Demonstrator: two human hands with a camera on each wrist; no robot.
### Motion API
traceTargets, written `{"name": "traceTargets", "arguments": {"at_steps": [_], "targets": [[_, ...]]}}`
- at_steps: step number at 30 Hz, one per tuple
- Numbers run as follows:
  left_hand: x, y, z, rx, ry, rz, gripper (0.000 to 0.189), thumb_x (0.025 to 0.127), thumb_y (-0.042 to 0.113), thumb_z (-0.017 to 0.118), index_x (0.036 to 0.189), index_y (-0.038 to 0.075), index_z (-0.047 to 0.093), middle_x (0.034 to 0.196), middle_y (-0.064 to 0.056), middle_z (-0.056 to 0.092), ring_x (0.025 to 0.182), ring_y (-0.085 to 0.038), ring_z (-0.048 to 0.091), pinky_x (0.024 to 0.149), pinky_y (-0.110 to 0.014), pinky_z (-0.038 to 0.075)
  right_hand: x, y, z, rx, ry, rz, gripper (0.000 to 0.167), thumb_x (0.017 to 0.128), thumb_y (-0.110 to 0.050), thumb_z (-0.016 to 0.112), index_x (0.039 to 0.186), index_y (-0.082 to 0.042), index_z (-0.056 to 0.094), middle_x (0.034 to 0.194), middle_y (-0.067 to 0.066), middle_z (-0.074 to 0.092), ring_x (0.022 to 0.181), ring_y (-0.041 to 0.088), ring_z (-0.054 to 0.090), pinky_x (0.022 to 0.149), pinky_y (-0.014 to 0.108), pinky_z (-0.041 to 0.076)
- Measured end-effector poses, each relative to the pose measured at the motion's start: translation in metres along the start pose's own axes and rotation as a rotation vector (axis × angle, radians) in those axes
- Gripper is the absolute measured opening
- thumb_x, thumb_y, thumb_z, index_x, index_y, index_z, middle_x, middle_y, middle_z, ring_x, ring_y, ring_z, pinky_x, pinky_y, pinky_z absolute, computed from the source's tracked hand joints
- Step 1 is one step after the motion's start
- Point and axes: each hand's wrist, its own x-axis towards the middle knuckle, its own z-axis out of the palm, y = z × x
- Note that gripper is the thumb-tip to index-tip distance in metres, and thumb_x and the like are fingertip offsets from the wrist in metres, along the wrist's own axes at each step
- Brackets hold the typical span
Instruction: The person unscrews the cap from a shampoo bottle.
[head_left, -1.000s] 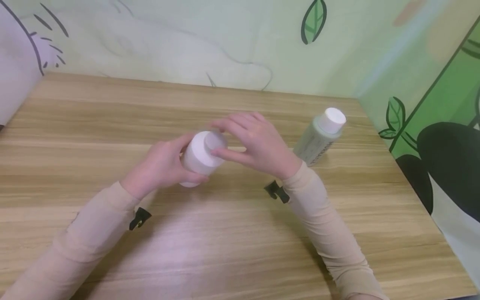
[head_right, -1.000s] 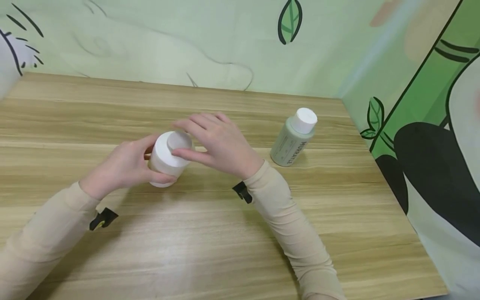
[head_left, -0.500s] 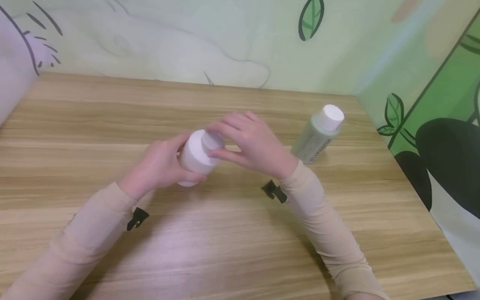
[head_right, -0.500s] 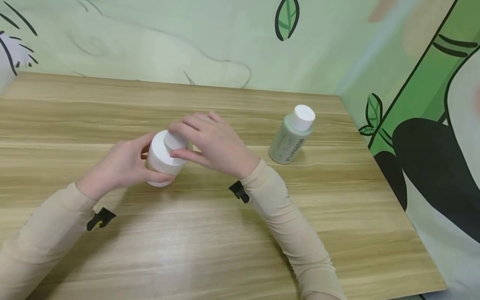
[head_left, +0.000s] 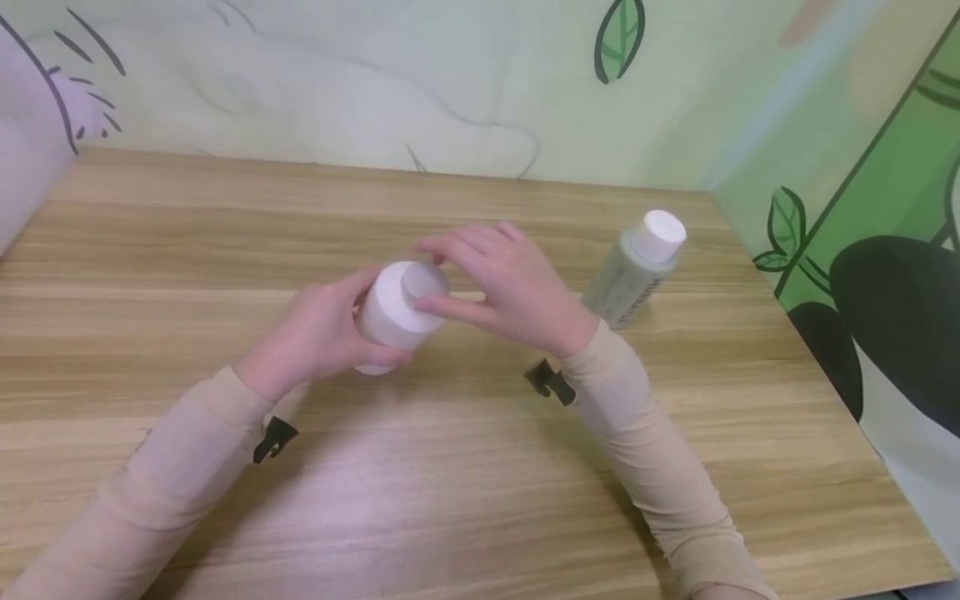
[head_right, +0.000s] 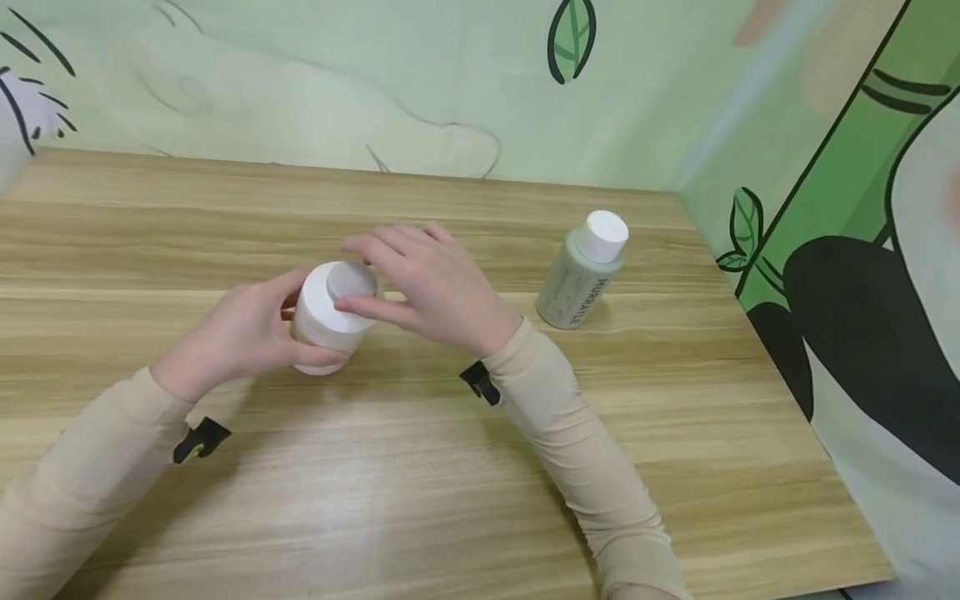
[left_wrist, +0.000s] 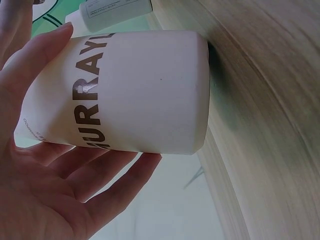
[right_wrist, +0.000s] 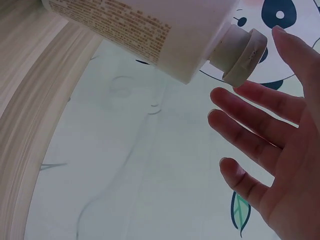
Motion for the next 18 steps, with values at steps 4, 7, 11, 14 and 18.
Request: {"name": "traceTargets", "arguments": {"at_steps": [4,7,11,14,18], "targets": [[-0.0005,0.0006,-0.0003,0.002,0.002,0.000,0.081,0.065,0.033,0.088,0.133,0.008,0.051,0.116,-0.018,0.067,0.104,-0.034,0.064,0.092,-0.052,0.050,-0.0003,0.0003,0.0010,-0.010,0.021,-0.007,0.047,0.085,-0.040,0.071,0.119,-0.009,0.064,0.103,0.001,0.070,0.101,0.015,0.062,0.083,0.033,0.043],[-0.0004,0.0004,0.0000,0.001,0.002,0.001,0.081,0.064,0.031,0.088,0.132,0.008,0.051,0.116,-0.017,0.067,0.103,-0.033,0.064,0.092,-0.052,0.050,-0.0001,0.0002,0.0014,-0.014,0.025,-0.020,0.044,0.085,-0.040,0.072,0.116,-0.009,0.065,0.100,0.001,0.070,0.099,0.015,0.062,0.084,0.033,0.044],[-0.0001,0.0001,0.0008,0.005,0.006,0.009,0.080,0.065,0.031,0.088,0.132,0.009,0.051,0.116,-0.016,0.067,0.103,-0.033,0.064,0.091,-0.051,0.051,0.0001,-0.0001,0.0012,-0.016,0.022,-0.034,0.041,0.085,-0.038,0.071,0.114,-0.009,0.066,0.103,0.002,0.070,0.100,0.017,0.063,0.082,0.032,0.045],[-0.0002,0.0003,0.0006,0.010,0.009,0.021,0.080,0.065,0.032,0.088,0.132,0.008,0.051,0.115,-0.017,0.067,0.102,-0.033,0.064,0.090,-0.051,0.051,-0.0001,0.0000,0.0008,-0.011,0.019,-0.057,0.039,0.086,-0.036,0.071,0.114,-0.009,0.067,0.105,0.002,0.071,0.100,0.017,0.063,0.079,0.031,0.045],[-0.0005,0.0004,0.0004,0.015,0.010,0.031,0.079,0.066,0.032,0.087,0.132,0.008,0.052,0.113,-0.017,0.068,0.100,-0.032,0.065,0.088,-0.050,0.052,-0.0014,0.0009,-0.0001,0.006,0.018,-0.100,0.036,0.087,-0.031,0.070,0.117,-0.011,0.068,0.105,0.002,0.070,0.098,0.017,0.063,0.077,0.031,0.044]]}}
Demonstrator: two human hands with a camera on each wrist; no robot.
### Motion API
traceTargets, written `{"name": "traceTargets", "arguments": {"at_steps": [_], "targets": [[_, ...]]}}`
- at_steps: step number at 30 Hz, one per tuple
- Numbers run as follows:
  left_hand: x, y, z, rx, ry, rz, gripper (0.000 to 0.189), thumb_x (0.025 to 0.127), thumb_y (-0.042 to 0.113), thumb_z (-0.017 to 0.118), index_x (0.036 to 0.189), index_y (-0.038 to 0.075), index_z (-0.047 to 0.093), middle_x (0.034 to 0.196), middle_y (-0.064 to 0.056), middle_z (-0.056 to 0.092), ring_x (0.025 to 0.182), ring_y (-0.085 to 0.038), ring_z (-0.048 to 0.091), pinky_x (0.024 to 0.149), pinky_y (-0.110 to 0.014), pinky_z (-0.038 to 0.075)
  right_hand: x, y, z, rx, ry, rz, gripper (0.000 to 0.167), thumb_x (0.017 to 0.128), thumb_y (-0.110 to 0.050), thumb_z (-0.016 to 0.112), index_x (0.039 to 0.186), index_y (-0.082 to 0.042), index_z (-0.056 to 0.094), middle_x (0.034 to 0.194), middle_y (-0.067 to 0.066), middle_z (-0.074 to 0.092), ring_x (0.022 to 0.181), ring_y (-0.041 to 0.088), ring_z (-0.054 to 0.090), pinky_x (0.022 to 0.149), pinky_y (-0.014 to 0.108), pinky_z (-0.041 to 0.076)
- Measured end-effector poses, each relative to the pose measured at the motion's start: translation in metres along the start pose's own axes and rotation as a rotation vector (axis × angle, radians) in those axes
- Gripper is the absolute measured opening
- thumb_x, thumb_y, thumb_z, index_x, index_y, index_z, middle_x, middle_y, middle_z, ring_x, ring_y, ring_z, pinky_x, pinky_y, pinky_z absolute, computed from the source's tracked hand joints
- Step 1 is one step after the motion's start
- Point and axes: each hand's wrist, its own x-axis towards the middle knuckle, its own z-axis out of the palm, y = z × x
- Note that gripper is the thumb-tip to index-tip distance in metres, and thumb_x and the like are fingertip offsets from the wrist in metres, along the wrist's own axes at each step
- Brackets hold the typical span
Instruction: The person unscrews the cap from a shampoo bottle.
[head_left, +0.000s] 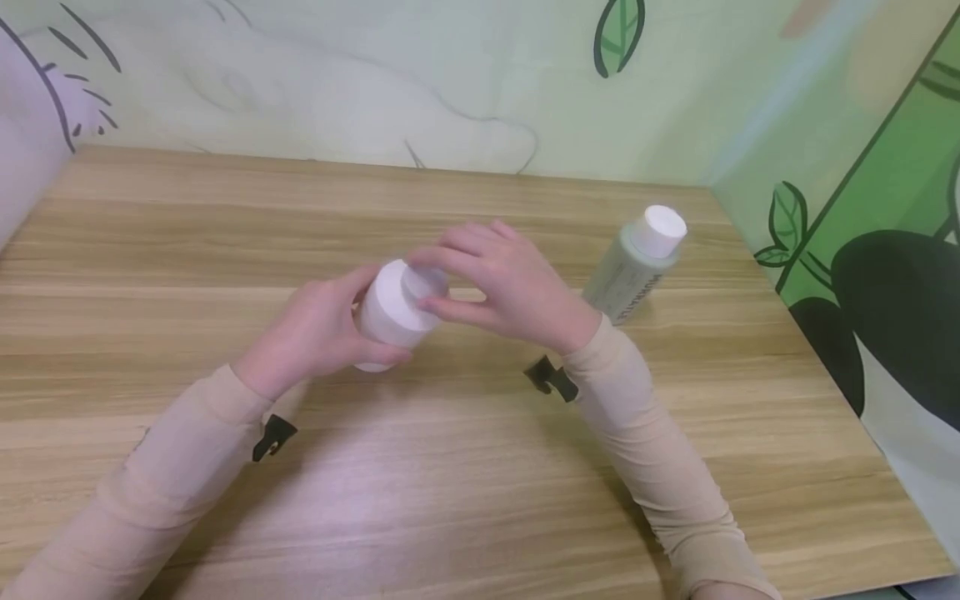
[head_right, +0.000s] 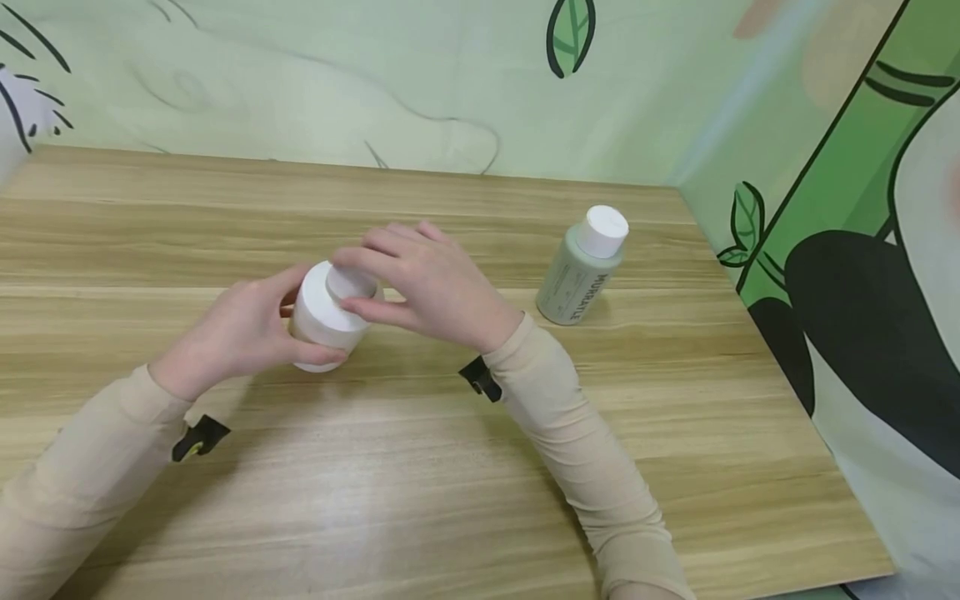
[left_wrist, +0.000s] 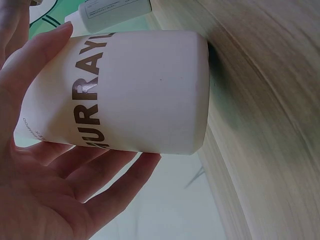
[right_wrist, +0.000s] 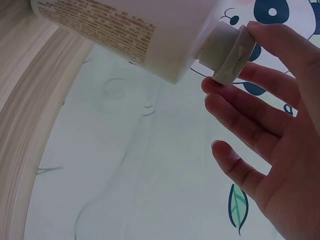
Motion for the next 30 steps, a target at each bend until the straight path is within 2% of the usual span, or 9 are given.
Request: {"name": "traceTargets", "arguments": {"at_steps": [5,12,19,25,30], "targets": [[-0.0012,-0.0011,0.0007,0.001,0.003,-0.005,0.079,0.065,0.031,0.088,0.132,0.008,0.052,0.112,-0.016,0.068,0.099,-0.032,0.065,0.088,-0.049,0.052,-0.0008,0.0009,0.0011,0.015,0.001,-0.018,0.036,0.088,-0.029,0.070,0.119,-0.011,0.067,0.106,0.003,0.070,0.098,0.017,0.063,0.077,0.031,0.044],[-0.0002,-0.0025,0.0011,-0.002,0.005,0.004,0.079,0.065,0.031,0.088,0.131,0.006,0.052,0.114,-0.018,0.068,0.101,-0.033,0.065,0.089,-0.050,0.052,0.0005,0.0019,0.0029,0.005,0.043,0.042,0.040,0.086,-0.034,0.071,0.116,-0.008,0.067,0.102,0.003,0.071,0.095,0.017,0.065,0.083,0.035,0.050],[0.0015,-0.0017,0.0002,-0.013,-0.005,0.007,0.082,0.065,0.029,0.088,0.134,0.006,0.050,0.117,-0.018,0.067,0.104,-0.034,0.064,0.092,-0.051,0.052,0.0009,0.0010,0.0036,-0.007,0.070,0.054,0.039,0.084,-0.036,0.073,0.111,-0.008,0.069,0.095,0.002,0.069,0.088,0.016,0.063,0.078,0.032,0.049],[0.0020,-0.0011,-0.0016,-0.025,-0.009,-0.001,0.080,0.066,0.028,0.087,0.134,0.007,0.050,0.119,-0.018,0.066,0.105,-0.034,0.063,0.093,-0.052,0.051,0.0022,0.0000,0.0050,-0.016,0.080,0.045,0.037,0.085,-0.035,0.073,0.109,-0.007,0.069,0.098,0.003,0.071,0.092,0.018,0.064,0.077,0.032,0.049],[0.0015,-0.0006,-0.0006,-0.019,0.004,-0.019,0.078,0.066,0.028,0.088,0.132,0.008,0.052,0.116,-0.016,0.067,0.104,-0.033,0.064,0.091,-0.051,0.051,0.0027,0.0002,0.0056,0.031,0.069,0.039,0.035,0.086,-0.031,0.071,0.111,-0.007,0.069,0.104,0.005,0.071,0.098,0.020,0.065,0.081,0.033,0.051]]}}
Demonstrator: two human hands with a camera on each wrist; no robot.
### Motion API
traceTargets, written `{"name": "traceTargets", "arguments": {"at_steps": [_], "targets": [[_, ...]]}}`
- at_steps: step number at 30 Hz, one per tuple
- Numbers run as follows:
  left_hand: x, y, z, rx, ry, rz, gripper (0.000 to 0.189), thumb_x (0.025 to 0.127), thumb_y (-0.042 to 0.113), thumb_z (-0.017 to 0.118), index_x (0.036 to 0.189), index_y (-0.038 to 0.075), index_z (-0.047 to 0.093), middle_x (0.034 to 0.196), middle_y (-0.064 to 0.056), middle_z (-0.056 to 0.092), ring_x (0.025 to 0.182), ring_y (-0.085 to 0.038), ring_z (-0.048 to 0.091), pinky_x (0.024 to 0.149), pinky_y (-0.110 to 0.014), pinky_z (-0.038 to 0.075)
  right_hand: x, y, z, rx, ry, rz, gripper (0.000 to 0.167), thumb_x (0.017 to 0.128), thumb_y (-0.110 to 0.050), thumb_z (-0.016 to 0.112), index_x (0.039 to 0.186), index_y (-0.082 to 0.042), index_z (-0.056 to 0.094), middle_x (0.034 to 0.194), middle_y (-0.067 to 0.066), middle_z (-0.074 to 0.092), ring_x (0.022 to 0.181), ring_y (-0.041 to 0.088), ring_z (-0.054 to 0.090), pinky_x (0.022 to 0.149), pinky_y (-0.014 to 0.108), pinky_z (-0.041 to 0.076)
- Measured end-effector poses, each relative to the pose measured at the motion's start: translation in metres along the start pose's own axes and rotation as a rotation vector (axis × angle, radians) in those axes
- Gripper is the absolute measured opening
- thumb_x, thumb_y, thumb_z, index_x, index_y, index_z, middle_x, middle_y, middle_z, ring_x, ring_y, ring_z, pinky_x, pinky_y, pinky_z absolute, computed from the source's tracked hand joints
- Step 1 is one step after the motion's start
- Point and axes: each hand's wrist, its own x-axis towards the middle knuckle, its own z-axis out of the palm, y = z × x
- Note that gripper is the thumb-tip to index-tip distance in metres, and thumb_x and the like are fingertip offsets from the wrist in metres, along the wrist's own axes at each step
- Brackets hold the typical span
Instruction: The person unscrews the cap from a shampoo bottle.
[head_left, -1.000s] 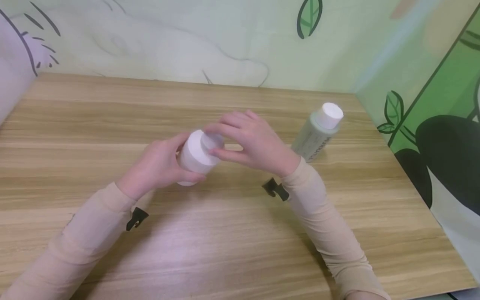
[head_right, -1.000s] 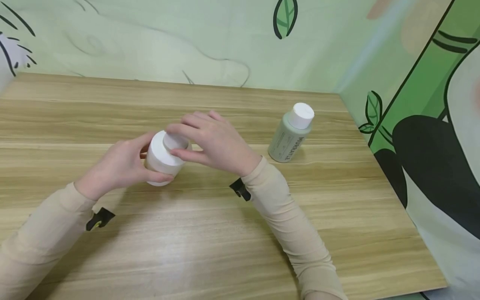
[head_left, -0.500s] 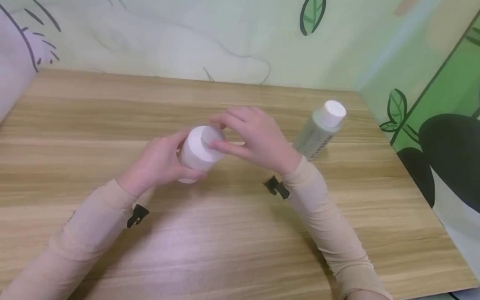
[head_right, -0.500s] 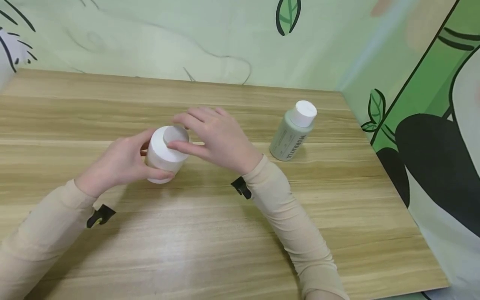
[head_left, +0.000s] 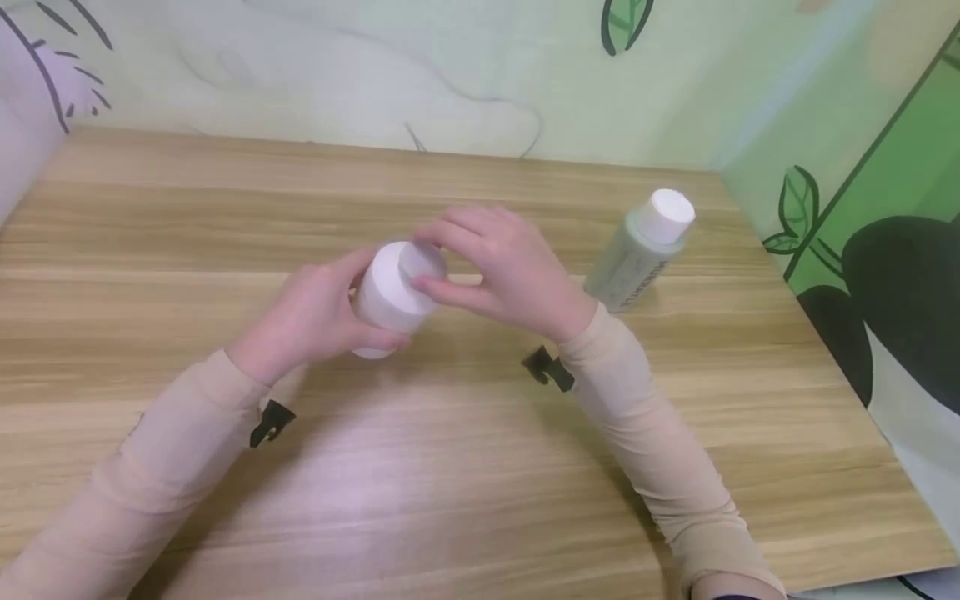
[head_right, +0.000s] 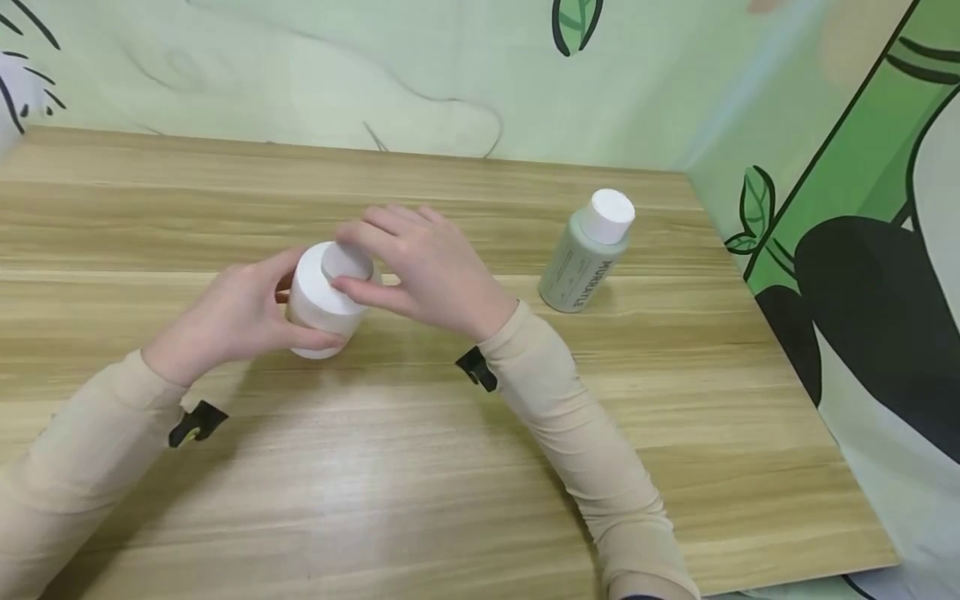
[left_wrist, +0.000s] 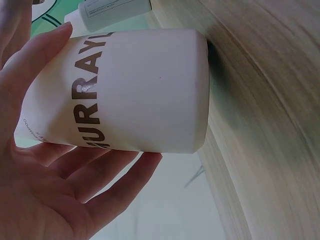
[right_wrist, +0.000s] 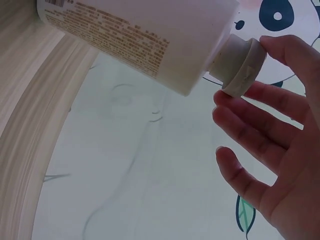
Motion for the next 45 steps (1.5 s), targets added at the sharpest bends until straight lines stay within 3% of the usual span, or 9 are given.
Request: {"name": "traceTargets", "arguments": {"at_steps": [8,16,28,37,45], "targets": [[0.000,-0.001,-0.001,0.000,0.008,0.003,0.078,0.065,0.028,0.088,0.132,0.008,0.052,0.115,-0.017,0.068,0.104,-0.033,0.064,0.091,-0.051,0.051,0.002,0.001,-0.001,0.014,-0.025,-0.011,0.036,0.088,-0.030,0.069,0.116,-0.008,0.067,0.109,0.004,0.070,0.103,0.018,0.064,0.078,0.033,0.049],[0.000,0.000,-0.002,0.015,0.013,0.008,0.078,0.065,0.029,0.088,0.131,0.008,0.052,0.115,-0.017,0.068,0.103,-0.033,0.064,0.091,-0.051,0.051,0.002,0.004,-0.003,0.001,-0.020,0.020,0.042,0.086,-0.036,0.071,0.117,-0.008,0.066,0.107,0.004,0.071,0.102,0.017,0.065,0.089,0.037,0.049],[0.001,0.004,-0.007,0.039,0.027,0.026,0.079,0.065,0.028,0.088,0.133,0.009,0.051,0.114,-0.016,0.068,0.101,-0.033,0.064,0.090,-0.050,0.051,0.005,0.004,-0.008,-0.001,-0.010,-0.021,0.034,0.086,-0.032,0.072,0.108,-0.006,0.068,0.098,0.003,0.071,0.094,0.017,0.064,0.079,0.033,0.047],[0.001,0.004,-0.007,0.052,0.018,0.030,0.080,0.065,0.027,0.087,0.134,0.010,0.050,0.115,-0.016,0.067,0.102,-0.033,0.065,0.090,-0.051,0.051,0.005,0.007,-0.014,0.073,-0.106,-0.107,0.037,0.088,-0.023,0.069,0.119,-0.004,0.063,0.115,0.009,0.067,0.109,0.022,0.061,0.097,0.037,0.047],[-0.001,0.002,-0.003,0.037,-0.015,0.023,0.077,0.066,0.028,0.087,0.131,0.008,0.051,0.114,-0.016,0.067,0.099,-0.032,0.064,0.088,-0.049,0.051,-0.001,0.006,-0.013,-0.010,-0.122,-0.053,0.048,0.088,-0.036,0.069,0.127,-0.010,0.060,0.120,0.003,0.067,0.115,0.019,0.059,0.100,0.039,0.044]]}}
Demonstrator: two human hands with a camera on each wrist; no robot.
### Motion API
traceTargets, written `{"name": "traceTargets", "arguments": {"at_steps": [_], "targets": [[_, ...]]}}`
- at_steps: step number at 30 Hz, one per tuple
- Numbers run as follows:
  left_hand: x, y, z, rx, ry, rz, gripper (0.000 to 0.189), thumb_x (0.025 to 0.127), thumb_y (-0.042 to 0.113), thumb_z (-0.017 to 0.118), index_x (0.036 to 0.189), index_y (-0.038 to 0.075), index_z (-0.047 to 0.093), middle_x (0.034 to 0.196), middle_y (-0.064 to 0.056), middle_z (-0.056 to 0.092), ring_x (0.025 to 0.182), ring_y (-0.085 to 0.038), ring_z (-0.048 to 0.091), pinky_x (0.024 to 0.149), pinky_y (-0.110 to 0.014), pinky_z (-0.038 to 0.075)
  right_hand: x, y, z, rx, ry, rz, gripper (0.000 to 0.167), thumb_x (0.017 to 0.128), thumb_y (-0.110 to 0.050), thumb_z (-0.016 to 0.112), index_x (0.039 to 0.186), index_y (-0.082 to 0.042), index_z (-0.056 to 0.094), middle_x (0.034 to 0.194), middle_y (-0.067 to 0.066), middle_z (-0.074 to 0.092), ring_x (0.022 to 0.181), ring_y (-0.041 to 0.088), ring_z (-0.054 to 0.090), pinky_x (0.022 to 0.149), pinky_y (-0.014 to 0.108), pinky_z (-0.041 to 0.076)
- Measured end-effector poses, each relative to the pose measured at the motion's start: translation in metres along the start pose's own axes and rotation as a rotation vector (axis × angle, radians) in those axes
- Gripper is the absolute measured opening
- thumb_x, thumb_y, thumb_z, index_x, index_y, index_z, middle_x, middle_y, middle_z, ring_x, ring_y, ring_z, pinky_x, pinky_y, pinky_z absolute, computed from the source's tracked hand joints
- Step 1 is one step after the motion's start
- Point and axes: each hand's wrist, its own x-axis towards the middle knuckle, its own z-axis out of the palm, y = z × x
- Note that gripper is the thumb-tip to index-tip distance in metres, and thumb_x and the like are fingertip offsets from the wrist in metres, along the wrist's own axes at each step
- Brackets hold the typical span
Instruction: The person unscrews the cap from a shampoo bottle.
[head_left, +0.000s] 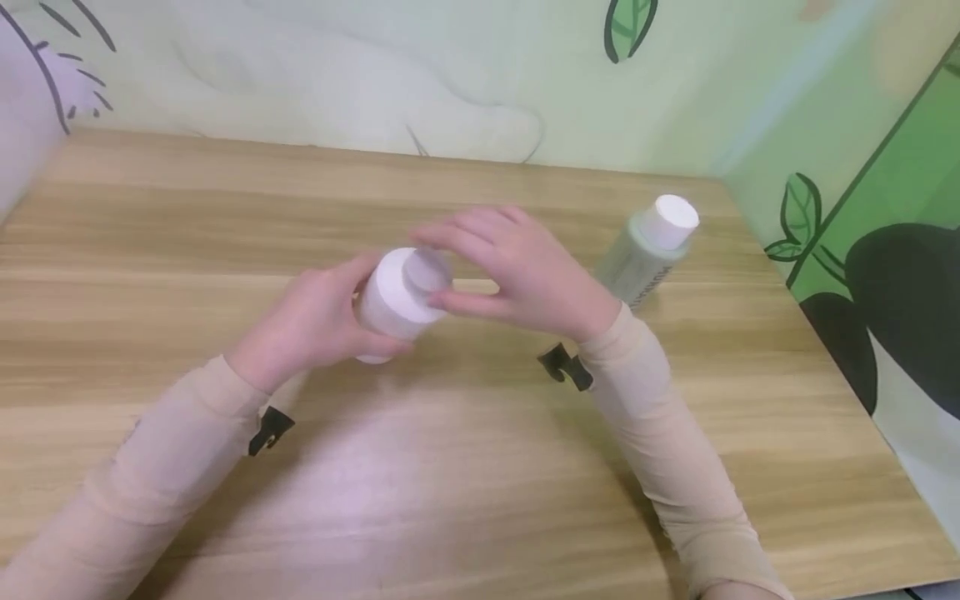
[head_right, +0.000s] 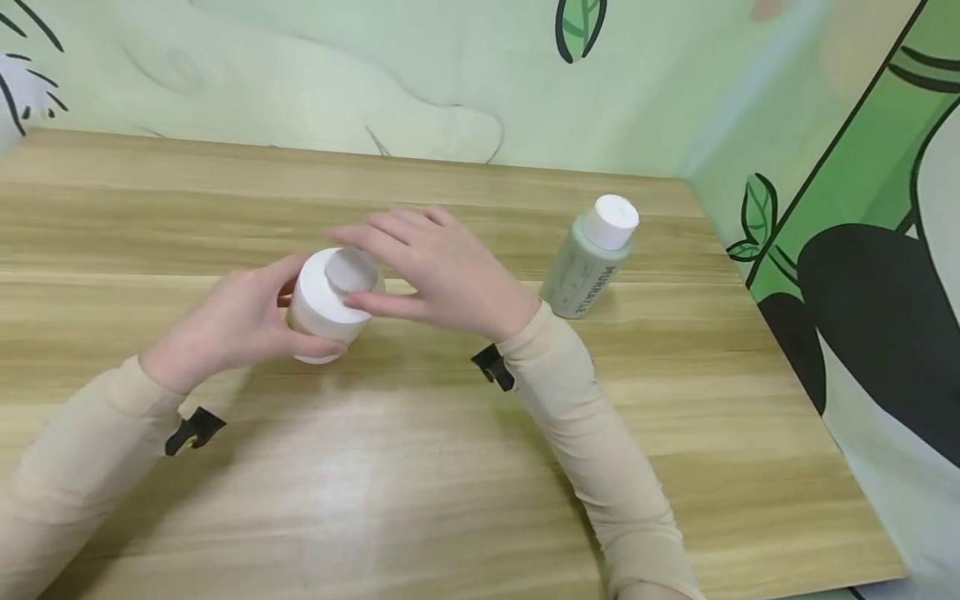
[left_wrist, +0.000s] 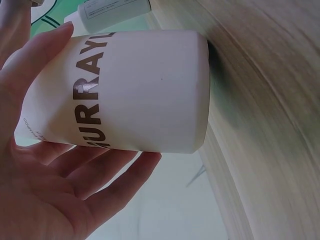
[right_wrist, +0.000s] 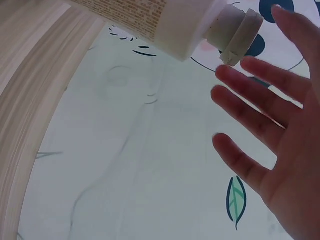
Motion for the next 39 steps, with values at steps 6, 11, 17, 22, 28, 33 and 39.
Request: {"name": "traceTargets", "arguments": {"at_steps": [6,11,17,22,28,33,39], "targets": [[0.0057,0.0022,0.0011,0.008,-0.020,0.000,0.084,0.067,0.029,0.087,0.138,0.010,0.047,0.121,-0.016,0.065,0.105,-0.035,0.063,0.093,-0.053,0.050,-0.0026,-0.0005,0.0002,-0.037,0.101,0.002,0.036,0.087,-0.031,0.072,0.114,-0.009,0.067,0.104,0.002,0.070,0.099,0.019,0.063,0.086,0.037,0.047],[0.0081,0.0038,0.0059,0.016,-0.042,-0.011,0.085,0.067,0.030,0.086,0.139,0.011,0.046,0.122,-0.016,0.065,0.106,-0.035,0.064,0.093,-0.053,0.050,-0.0087,0.0006,0.0019,-0.036,0.108,-0.007,0.034,0.083,-0.028,0.075,0.110,-0.009,0.068,0.102,0.002,0.070,0.096,0.018,0.063,0.084,0.036,0.047],[0.0079,0.0034,0.0057,0.015,-0.021,-0.018,0.080,0.067,0.030,0.086,0.135,0.010,0.049,0.119,-0.017,0.066,0.102,-0.034,0.064,0.090,-0.052,0.051,-0.0062,-0.0002,0.0023,-0.025,0.082,-0.025,0.032,0.086,-0.023,0.072,0.114,-0.008,0.066,0.105,0.005,0.068,0.099,0.020,0.062,0.087,0.037,0.049],[0.0066,0.0007,0.0049,0.011,-0.010,-0.021,0.077,0.067,0.030,0.086,0.133,0.010,0.051,0.116,-0.015,0.067,0.100,-0.032,0.064,0.088,-0.050,0.052,-0.0040,-0.0010,-0.0009,0.009,0.029,-0.045,0.036,0.086,-0.019,0.070,0.119,-0.007,0.064,0.113,0.008,0.065,0.108,0.023,0.060,0.091,0.039,0.047],[0.0033,-0.0009,0.0060,0.020,0.001,-0.012,0.077,0.066,0.030,0.086,0.131,0.010,0.051,0.113,-0.015,0.068,0.097,-0.032,0.064,0.086,-0.049,0.053,-0.0056,-0.0002,-0.0012,0.032,0.002,-0.059,0.035,0.088,-0.019,0.069,0.121,-0.010,0.063,0.118,0.007,0.064,0.113,0.022,0.058,0.095,0.041,0.045],[0.0001,-0.0010,0.0044,0.025,0.003,0.009,0.078,0.066,0.031,0.087,0.132,0.009,0.051,0.114,-0.015,0.068,0.098,-0.032,0.065,0.087,-0.050,0.052,-0.0057,0.0030,0.0011,0.039,0.014,-0.048,0.038,0.088,-0.025,0.070,0.123,-0.011,0.063,0.118,0.004,0.066,0.114,0.020,0.058,0.097,0.040,0.044],[0.0002,-0.0019,0.0049,0.031,0.006,0.008,0.080,0.065,0.032,0.087,0.132,0.010,0.051,0.112,-0.014,0.068,0.097,-0.030,0.065,0.086,-0.048,0.053,-0.0052,0.0025,0.0017,0.029,0.012,0.023,0.040,0.087,-0.030,0.070,0.121,-0.009,0.064,0.115,0.003,0.068,0.112,0.019,0.060,0.099,0.040,0.044]]}}
